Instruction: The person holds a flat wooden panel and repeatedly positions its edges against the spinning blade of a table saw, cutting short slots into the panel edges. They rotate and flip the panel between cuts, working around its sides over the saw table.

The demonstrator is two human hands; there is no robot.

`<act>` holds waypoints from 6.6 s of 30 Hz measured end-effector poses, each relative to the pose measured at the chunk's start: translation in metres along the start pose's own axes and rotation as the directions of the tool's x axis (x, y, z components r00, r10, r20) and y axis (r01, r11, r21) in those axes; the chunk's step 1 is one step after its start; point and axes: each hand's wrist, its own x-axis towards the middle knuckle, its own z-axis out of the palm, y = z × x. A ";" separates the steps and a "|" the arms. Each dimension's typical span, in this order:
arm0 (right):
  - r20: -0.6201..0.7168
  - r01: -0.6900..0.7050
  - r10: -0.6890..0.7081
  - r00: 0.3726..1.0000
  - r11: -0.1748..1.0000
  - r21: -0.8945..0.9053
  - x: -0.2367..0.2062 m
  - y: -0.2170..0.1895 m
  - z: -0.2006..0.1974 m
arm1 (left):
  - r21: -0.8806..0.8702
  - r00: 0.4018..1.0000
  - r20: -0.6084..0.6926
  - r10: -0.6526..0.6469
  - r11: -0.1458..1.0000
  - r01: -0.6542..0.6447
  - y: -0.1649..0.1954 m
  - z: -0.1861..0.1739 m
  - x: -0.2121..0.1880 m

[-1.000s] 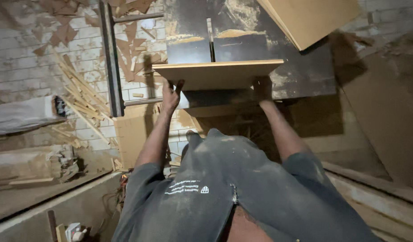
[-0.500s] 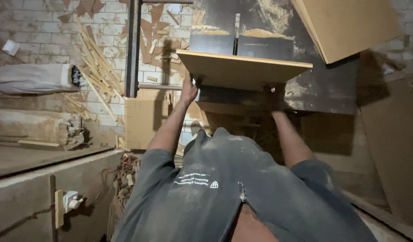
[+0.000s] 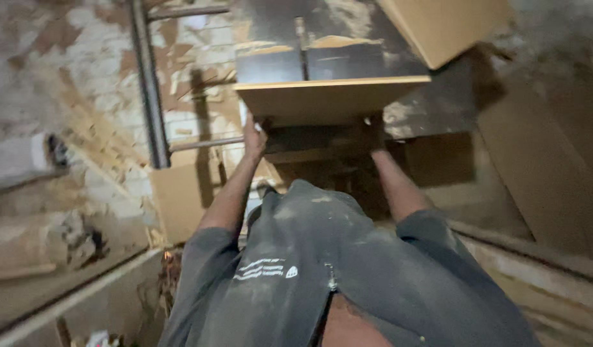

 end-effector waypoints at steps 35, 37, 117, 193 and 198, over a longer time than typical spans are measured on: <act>0.231 -0.495 0.466 0.854 0.865 0.081 -0.108 0.123 -0.071 | -0.213 0.867 0.170 -0.468 0.842 0.496 -0.056 0.092 -0.136; 0.254 -0.517 0.470 0.846 0.839 0.170 -0.095 0.124 -0.075 | -0.239 0.902 0.152 -0.404 0.871 0.430 -0.056 0.100 -0.130; 0.239 -0.524 0.524 0.817 0.849 -0.071 0.041 0.110 -0.012 | -0.277 0.871 0.135 -0.472 0.826 0.491 -0.077 0.113 0.006; 0.309 -0.497 0.424 0.851 0.840 0.218 -0.080 0.090 0.084 | -0.192 0.835 0.082 -0.545 0.813 0.550 -0.130 -0.034 -0.066; 0.327 -0.560 0.481 0.814 0.799 0.217 -0.073 0.093 0.090 | -0.179 0.817 0.075 -0.572 0.798 0.576 -0.137 -0.034 -0.056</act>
